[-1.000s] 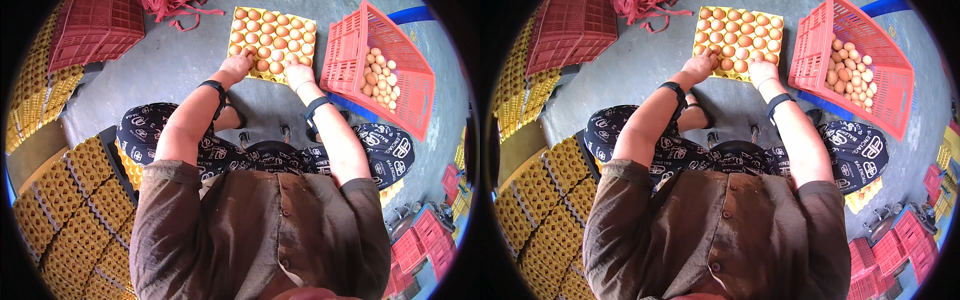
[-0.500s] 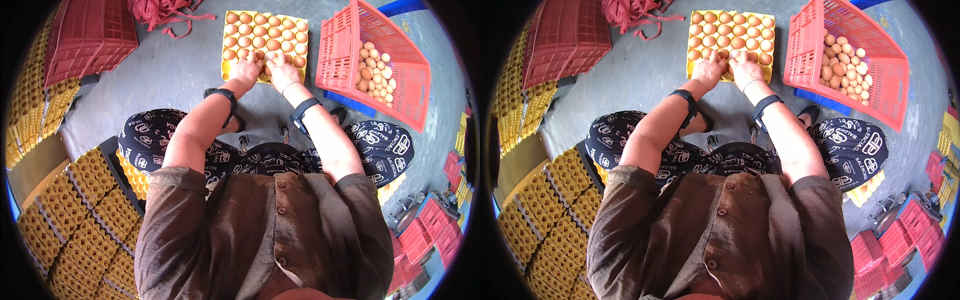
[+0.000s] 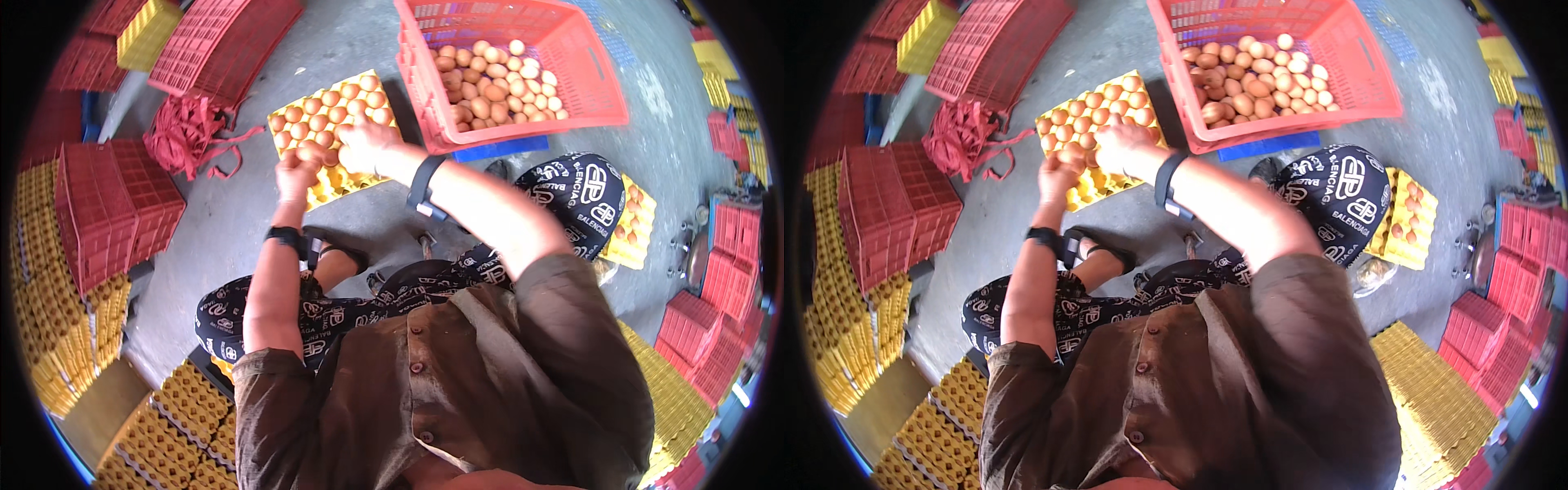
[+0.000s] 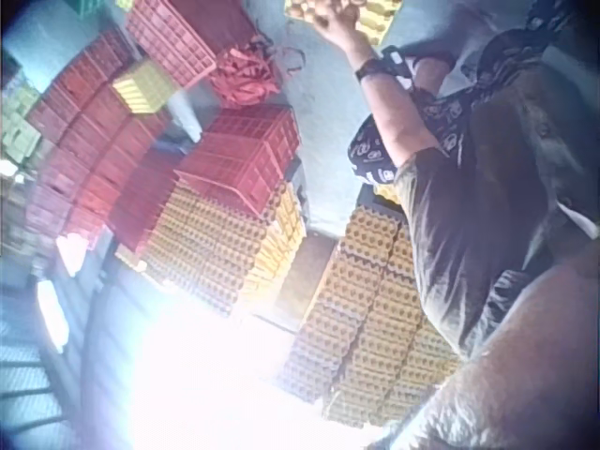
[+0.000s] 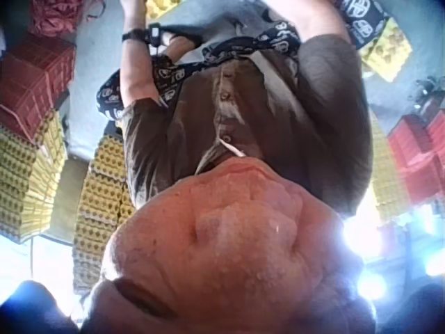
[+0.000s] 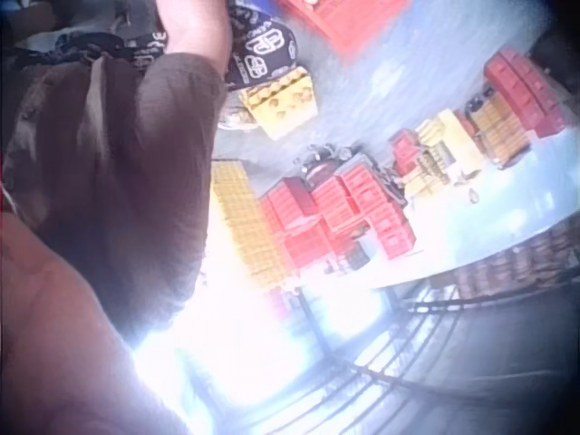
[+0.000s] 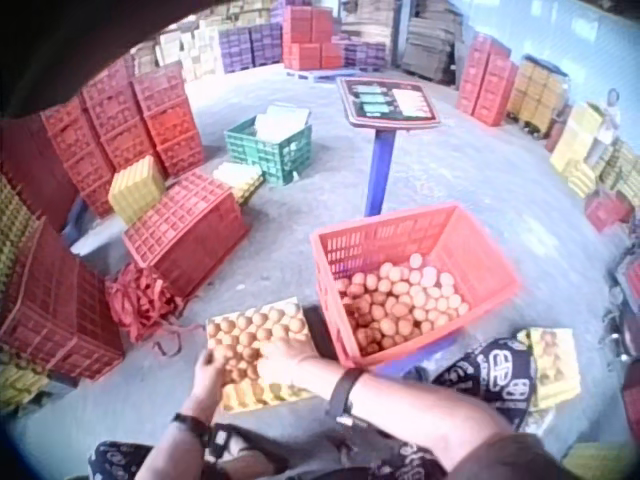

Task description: The person sorts eggs by picking them up by hand from a large crate and placing them into individual yellow egg trays, then stacks the trays on a table.

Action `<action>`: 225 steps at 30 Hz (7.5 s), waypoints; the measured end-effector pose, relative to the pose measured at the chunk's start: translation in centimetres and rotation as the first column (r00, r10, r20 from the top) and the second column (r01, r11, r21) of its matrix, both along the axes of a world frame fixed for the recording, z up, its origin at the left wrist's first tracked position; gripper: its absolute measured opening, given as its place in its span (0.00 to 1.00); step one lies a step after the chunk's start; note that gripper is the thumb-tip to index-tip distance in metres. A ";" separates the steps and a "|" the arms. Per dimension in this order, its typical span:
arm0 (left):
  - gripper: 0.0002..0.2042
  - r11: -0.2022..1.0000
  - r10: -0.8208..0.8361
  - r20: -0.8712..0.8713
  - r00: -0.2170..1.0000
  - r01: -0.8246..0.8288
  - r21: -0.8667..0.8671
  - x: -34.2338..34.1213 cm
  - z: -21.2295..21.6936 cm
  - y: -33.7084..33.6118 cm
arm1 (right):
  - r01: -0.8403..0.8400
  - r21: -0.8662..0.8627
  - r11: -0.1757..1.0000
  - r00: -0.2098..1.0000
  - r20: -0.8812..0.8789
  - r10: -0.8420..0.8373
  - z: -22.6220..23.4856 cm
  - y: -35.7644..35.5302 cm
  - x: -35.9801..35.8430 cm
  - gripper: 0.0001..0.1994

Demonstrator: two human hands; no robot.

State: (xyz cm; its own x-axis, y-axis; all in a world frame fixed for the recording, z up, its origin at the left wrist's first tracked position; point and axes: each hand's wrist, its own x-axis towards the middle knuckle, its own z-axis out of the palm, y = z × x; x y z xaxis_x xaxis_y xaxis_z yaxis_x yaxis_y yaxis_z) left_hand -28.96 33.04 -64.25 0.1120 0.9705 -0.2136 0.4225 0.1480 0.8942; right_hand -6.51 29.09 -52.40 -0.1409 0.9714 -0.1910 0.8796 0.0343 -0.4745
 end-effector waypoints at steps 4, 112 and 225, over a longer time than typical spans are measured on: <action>0.16 0.989 0.047 0.521 0.853 0.035 -0.146 5.1 15.6 3.1 | -0.103 -0.406 0.908 0.856 -0.501 -0.127 14.0 2.2 11.3 0.18; 0.11 0.582 -0.722 0.054 0.689 0.648 -0.492 39.2 12.2 8.8 | 0.246 -0.746 0.619 0.451 -0.477 -0.754 -0.4 2.2 41.2 0.12; 0.20 0.047 -0.693 -0.653 -0.306 0.885 -0.464 37.2 19.5 6.3 | 0.454 -0.648 0.611 0.724 -0.130 -0.677 1.3 6.5 30.3 0.17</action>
State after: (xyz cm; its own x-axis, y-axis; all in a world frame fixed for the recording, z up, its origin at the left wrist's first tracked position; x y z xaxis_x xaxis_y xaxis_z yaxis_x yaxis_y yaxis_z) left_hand 8.28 39.39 -44.77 0.7492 0.1217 -0.6511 0.3167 -0.9292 0.1907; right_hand 23.76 35.64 -51.07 0.2403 0.6108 -0.7544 0.4068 -0.7690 -0.4930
